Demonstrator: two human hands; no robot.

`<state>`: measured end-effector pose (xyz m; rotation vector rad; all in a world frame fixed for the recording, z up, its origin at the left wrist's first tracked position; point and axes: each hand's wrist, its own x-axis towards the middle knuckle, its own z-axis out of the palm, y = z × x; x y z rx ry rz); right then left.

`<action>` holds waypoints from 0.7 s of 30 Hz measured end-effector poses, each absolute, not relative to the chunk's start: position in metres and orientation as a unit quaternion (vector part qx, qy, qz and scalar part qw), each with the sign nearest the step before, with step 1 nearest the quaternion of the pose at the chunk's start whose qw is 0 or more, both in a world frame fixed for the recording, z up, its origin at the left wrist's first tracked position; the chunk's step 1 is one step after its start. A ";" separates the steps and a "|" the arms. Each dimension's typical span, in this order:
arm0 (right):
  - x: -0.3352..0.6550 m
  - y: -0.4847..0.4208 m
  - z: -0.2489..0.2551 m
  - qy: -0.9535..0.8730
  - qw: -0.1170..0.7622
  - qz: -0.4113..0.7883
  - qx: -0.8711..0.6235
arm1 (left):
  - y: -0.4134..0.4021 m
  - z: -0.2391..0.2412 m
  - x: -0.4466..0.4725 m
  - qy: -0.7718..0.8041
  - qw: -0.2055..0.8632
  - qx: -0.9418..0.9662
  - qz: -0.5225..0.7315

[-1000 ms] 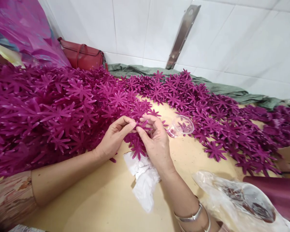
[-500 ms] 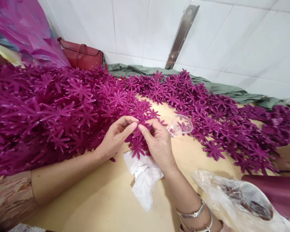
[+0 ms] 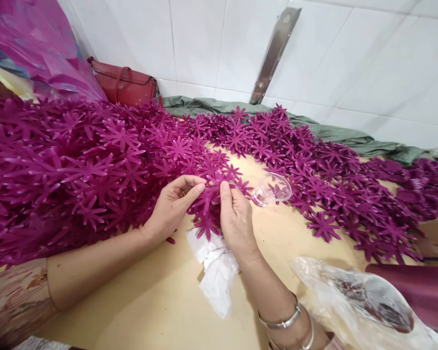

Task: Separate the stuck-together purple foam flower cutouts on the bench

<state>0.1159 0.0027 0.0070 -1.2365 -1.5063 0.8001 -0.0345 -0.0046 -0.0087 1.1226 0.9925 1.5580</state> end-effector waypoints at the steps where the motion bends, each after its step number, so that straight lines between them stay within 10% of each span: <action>1: 0.116 0.003 0.008 -0.622 0.511 0.312 -0.504 | -0.004 -0.009 -0.035 0.413 0.463 0.446 0.645; 21: 0.112 0.001 0.011 -0.722 0.528 0.161 -0.417 | -0.008 -0.004 -0.031 0.346 0.479 0.448 0.671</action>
